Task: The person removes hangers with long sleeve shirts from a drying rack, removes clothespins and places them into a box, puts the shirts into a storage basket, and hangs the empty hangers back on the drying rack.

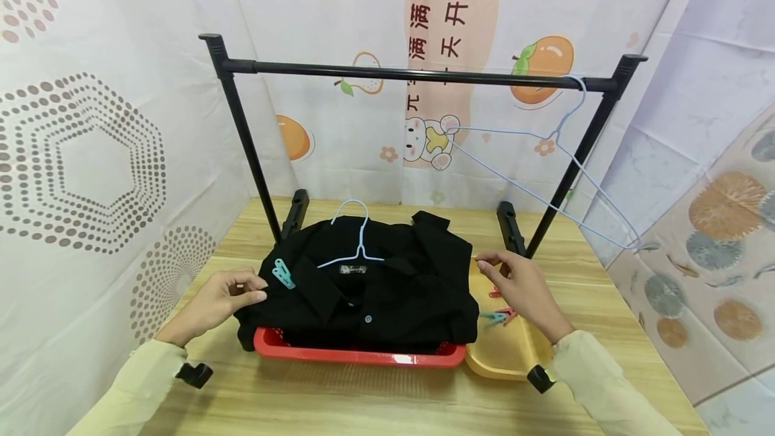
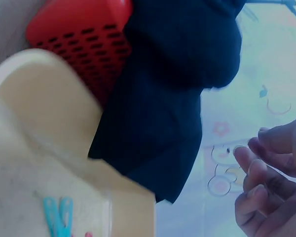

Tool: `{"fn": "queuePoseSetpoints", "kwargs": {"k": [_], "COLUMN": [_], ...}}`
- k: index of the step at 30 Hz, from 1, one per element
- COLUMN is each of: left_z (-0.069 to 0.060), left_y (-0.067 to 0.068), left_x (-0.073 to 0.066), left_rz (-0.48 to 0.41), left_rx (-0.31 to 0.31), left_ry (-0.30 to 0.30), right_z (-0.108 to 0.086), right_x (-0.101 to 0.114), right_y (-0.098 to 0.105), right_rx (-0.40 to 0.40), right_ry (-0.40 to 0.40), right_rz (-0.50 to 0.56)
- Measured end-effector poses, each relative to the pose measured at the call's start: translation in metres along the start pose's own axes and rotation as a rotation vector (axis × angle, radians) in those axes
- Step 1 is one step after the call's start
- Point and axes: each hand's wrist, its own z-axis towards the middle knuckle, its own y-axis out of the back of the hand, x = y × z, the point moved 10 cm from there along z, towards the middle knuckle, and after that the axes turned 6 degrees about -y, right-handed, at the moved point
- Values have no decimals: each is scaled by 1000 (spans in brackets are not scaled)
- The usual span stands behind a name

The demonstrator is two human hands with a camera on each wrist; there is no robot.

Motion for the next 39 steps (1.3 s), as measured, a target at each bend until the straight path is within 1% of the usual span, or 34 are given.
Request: {"fn": "queuePoseSetpoints", "kwargs": {"k": [3, 9, 14, 18, 23, 28, 35, 39], "left_z": [0, -1, -2, -1, -1, 0, 0, 0], "left_y": [0, 0, -1, 0, 1, 2, 1, 1], "left_x": [0, -1, -1, -2, -2, -3, -3, -3], "left_rz": [3, 4, -4, -1, 9, 16, -12, -1], "left_rx": [-1, -7, -3, -2, -7, -12, -6, -16], "left_ry": [-2, -8, -3, 7, 15, 10, -8, -22], "right_z": [-2, -4, -8, -8, -6, -2, 1, 3], "right_x": [12, 31, 45, 57, 73, 89, 112, 121], "right_y": [2, 4, 2, -1, -8, -17, -32, -40], "right_rx": [-4, -22, -6, -3, -1, 23, 63, 83], "right_ry": [4, 40, 62, 96, 155, 193, 267, 277], "right_rz": [24, 71, 122, 119, 90, 93, 153, 174]}}
